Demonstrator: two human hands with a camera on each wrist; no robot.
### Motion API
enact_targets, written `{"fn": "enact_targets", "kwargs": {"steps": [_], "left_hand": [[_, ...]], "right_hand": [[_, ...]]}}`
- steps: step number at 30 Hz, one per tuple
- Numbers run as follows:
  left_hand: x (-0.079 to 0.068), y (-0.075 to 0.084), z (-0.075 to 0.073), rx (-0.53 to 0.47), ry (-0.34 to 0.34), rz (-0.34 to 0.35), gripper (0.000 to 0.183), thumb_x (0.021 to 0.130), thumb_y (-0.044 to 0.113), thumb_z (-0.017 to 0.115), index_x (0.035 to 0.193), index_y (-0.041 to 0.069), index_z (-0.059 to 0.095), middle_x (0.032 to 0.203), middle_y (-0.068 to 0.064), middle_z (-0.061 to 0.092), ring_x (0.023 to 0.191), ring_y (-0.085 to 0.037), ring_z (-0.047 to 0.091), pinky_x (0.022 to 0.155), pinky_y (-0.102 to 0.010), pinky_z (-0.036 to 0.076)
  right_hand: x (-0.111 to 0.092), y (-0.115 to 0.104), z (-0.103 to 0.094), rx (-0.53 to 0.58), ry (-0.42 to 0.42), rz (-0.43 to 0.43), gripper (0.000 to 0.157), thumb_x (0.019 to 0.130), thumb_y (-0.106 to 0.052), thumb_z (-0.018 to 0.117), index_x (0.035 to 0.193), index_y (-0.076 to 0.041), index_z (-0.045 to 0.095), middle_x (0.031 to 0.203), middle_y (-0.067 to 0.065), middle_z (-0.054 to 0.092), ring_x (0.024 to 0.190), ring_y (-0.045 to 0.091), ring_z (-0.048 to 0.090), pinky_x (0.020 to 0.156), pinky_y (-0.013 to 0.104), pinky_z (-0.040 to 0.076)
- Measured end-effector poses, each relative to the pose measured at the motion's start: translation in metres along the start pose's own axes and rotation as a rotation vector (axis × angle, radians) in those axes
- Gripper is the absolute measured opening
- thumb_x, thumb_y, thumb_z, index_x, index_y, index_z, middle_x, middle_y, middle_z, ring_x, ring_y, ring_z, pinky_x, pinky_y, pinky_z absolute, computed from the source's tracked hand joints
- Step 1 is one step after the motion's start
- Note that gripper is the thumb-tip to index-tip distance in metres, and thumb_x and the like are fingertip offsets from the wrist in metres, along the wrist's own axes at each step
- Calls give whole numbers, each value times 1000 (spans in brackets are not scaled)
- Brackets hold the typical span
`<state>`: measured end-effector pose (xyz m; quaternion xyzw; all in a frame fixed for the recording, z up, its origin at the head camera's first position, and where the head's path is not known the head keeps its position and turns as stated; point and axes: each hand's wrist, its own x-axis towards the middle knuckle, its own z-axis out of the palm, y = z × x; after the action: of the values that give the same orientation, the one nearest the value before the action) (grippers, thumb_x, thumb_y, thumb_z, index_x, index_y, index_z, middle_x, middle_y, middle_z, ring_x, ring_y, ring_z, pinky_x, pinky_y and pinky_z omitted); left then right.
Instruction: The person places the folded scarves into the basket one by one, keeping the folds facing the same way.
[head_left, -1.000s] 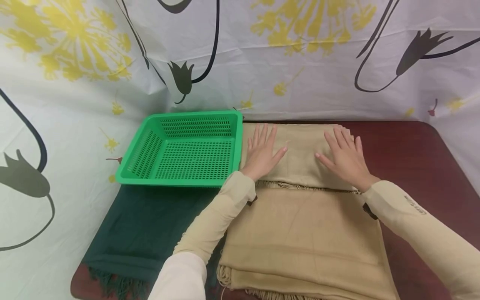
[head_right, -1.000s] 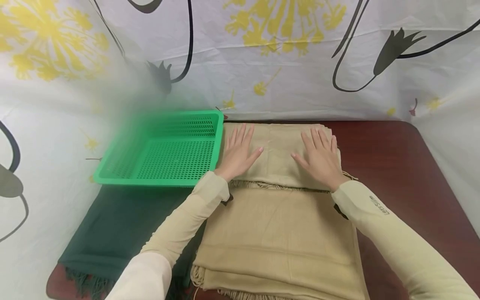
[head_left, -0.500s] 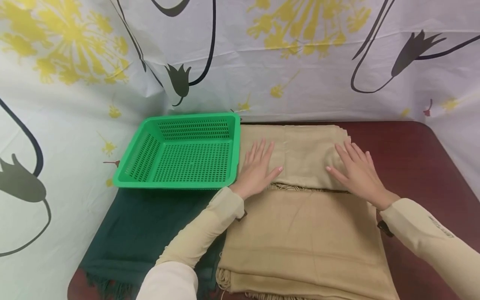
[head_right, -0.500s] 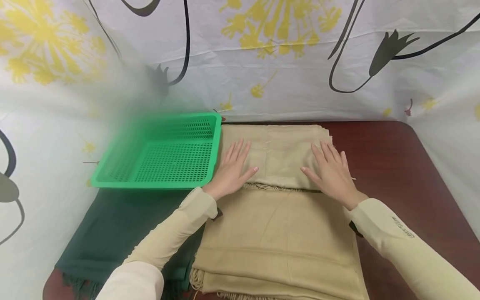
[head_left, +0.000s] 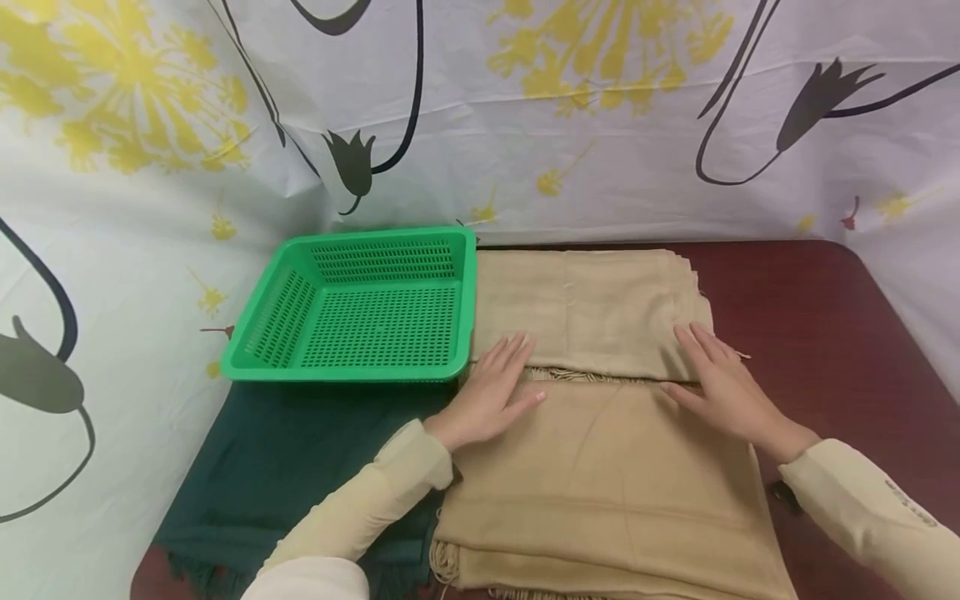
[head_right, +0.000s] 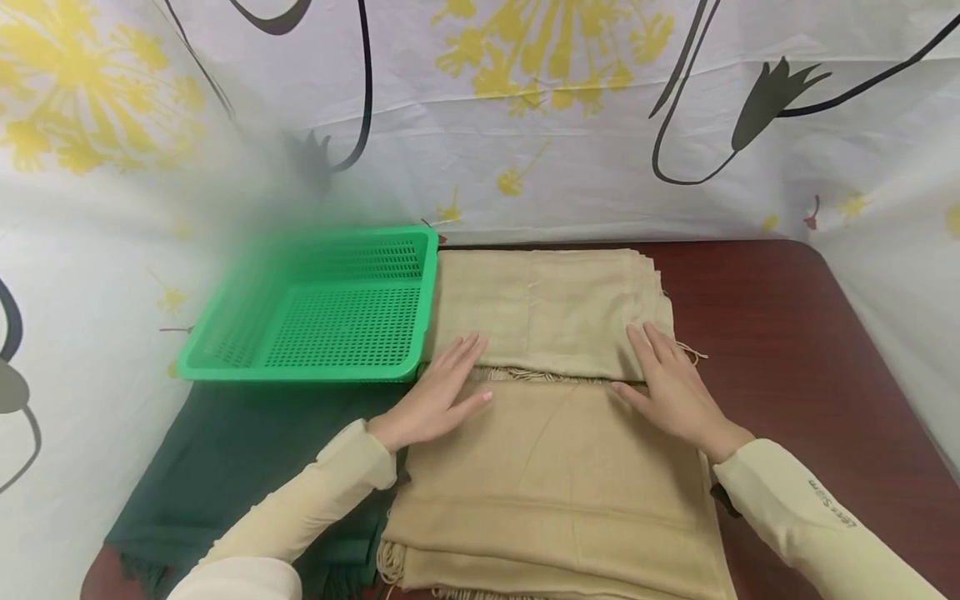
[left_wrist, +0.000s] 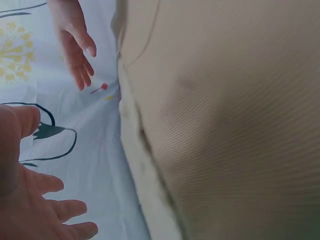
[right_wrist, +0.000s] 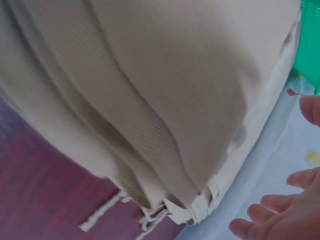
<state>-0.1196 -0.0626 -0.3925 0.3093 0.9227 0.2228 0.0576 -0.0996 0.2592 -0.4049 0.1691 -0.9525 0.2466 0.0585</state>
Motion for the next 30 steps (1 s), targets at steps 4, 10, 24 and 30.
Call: {"fn": "enact_targets", "kwargs": {"steps": [4, 10, 24, 30], "left_hand": [[-17, -5, 7, 0, 56, 35, 60, 92, 45, 37, 140, 11, 24, 144, -10, 22, 132, -27, 14, 102, -48, 17], [-44, -18, 13, -28, 149, 45, 51, 91, 38, 46, 133, 9, 40, 132, -11, 39, 123, -27, 31, 98, -45, 26], [-83, -36, 17, -190, 101, -275, 58, 86, 34, 56, 133, 4, 37, 120, -14, 38, 111, -27, 37, 87, -40, 39], [-86, -41, 24, -180, 100, -327, 61, 85, 33, 57, 130, -4, 38, 114, -16, 41, 108, -27, 40, 86, -40, 40]], "right_hand": [[-10, 1, 3, 2, -9, 7, 77, 81, -28, 64, 136, 6, 23, 134, 36, 19, 119, 52, 20, 91, 63, 17], [-24, 4, 4, -12, 14, 23, 76, 79, -26, 67, 131, 13, 28, 130, 39, 24, 113, 56, 25, 89, 62, 20], [-48, 16, -1, 31, -54, 174, 74, 83, -28, 62, 131, 15, 26, 124, 41, 27, 107, 59, 25, 82, 65, 22], [-56, 18, -3, 28, -138, 227, 74, 84, -31, 60, 128, 19, 26, 115, 42, 32, 99, 53, 35, 73, 60, 33]]}}
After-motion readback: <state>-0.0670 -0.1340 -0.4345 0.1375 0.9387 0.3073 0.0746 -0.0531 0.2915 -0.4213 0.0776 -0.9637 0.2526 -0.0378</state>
